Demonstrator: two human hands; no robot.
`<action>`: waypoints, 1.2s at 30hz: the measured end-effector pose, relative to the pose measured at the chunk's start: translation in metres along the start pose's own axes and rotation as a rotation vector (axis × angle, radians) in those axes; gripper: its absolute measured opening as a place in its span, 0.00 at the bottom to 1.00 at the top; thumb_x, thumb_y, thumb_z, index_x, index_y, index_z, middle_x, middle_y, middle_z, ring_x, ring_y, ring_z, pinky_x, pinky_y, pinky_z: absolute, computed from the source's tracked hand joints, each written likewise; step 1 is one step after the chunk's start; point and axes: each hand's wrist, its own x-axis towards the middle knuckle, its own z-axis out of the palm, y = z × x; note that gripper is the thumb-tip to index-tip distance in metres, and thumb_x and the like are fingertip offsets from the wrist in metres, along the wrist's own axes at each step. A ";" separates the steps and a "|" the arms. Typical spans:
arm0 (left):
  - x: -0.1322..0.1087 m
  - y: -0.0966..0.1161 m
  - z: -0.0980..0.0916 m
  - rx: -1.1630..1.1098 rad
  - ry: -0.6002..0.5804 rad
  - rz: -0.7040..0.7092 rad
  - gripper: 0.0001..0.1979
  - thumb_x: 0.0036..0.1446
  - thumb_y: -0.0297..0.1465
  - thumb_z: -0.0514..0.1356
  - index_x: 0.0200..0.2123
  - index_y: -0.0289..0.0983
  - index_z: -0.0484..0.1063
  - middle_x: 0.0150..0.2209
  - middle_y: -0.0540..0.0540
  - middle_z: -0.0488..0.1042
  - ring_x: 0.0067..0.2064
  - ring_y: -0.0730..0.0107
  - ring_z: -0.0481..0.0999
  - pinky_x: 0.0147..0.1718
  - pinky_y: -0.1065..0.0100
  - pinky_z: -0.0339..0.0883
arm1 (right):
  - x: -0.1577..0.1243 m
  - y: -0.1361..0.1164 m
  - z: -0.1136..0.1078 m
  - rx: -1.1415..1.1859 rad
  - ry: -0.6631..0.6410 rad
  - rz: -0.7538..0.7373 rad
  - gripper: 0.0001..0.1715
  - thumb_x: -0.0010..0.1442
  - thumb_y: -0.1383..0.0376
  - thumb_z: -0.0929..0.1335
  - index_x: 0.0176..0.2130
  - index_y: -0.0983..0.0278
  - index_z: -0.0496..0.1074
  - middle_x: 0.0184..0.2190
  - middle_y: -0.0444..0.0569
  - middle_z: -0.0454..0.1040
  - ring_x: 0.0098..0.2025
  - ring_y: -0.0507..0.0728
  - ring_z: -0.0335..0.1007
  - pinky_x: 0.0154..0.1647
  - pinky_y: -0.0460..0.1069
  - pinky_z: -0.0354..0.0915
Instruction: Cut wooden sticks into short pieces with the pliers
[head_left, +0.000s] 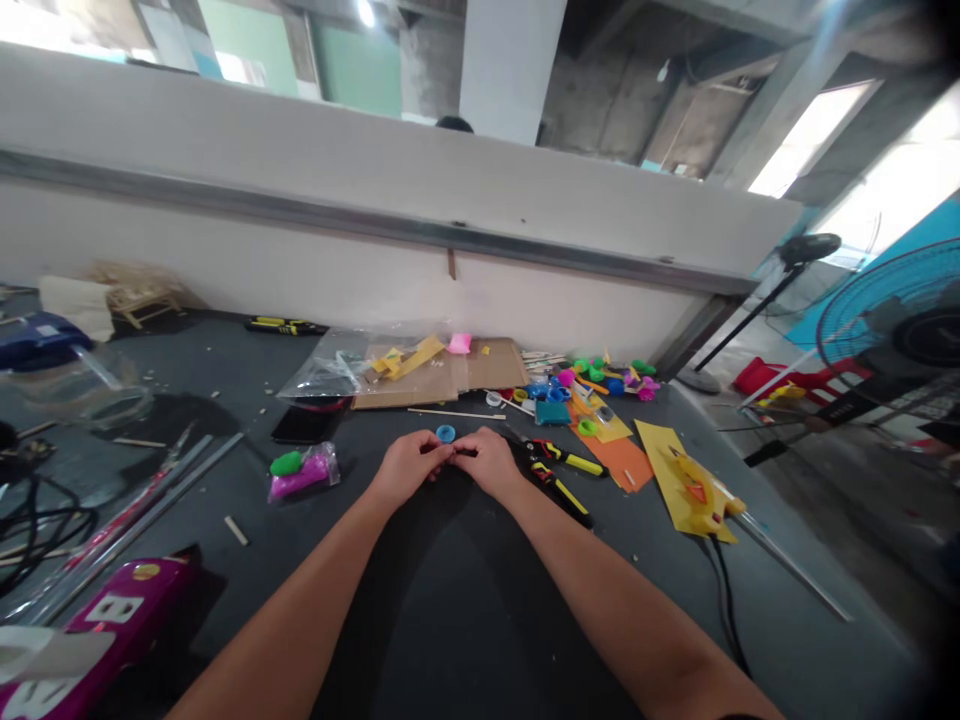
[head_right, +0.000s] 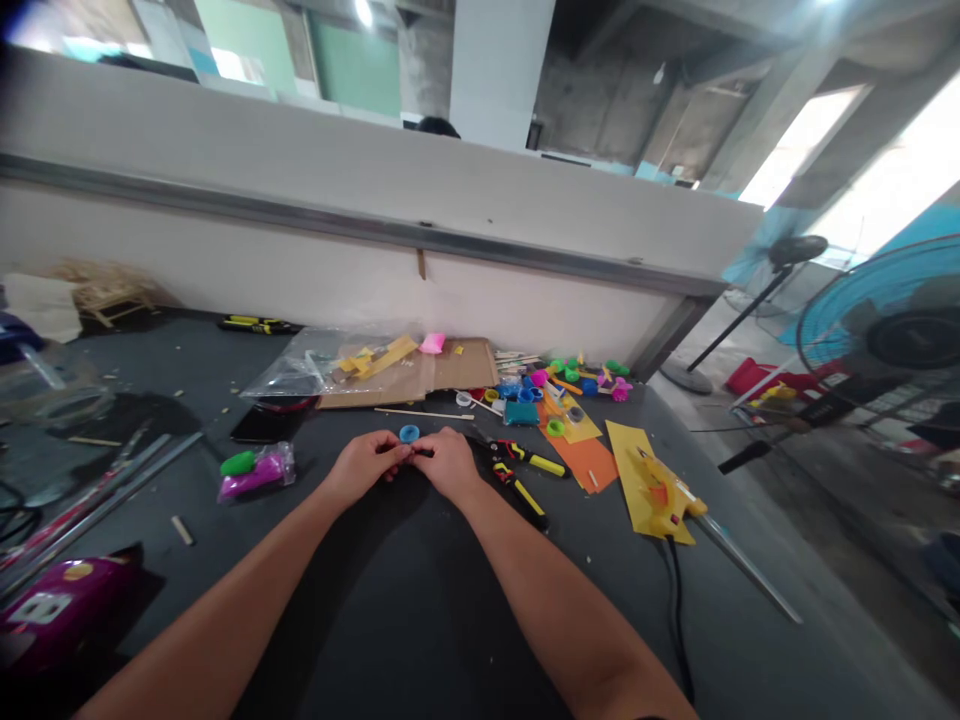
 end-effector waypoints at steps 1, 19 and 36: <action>0.000 0.000 0.000 -0.006 -0.004 -0.006 0.15 0.45 0.43 0.59 0.24 0.36 0.67 0.19 0.53 0.68 0.21 0.73 0.68 0.21 0.72 0.64 | 0.000 0.000 0.000 0.004 -0.004 -0.001 0.04 0.53 0.62 0.70 0.32 0.55 0.76 0.27 0.40 0.76 0.31 0.53 0.62 0.34 0.46 0.54; -0.009 0.005 0.009 -0.282 -0.057 0.018 0.21 0.48 0.42 0.59 0.42 0.34 0.72 0.36 0.45 0.75 0.37 0.67 0.74 0.31 0.68 0.70 | 0.004 -0.016 -0.007 0.827 0.158 0.310 0.08 0.46 0.61 0.70 0.28 0.62 0.76 0.26 0.44 0.76 0.30 0.56 0.71 0.36 0.50 0.66; -0.007 0.001 0.013 -0.368 -0.038 -0.053 0.16 0.41 0.41 0.64 0.28 0.33 0.74 0.25 0.47 0.75 0.26 0.71 0.73 0.30 0.67 0.70 | 0.003 -0.032 -0.011 0.864 0.101 0.307 0.12 0.42 0.62 0.72 0.30 0.63 0.76 0.27 0.45 0.76 0.26 0.54 0.69 0.29 0.48 0.67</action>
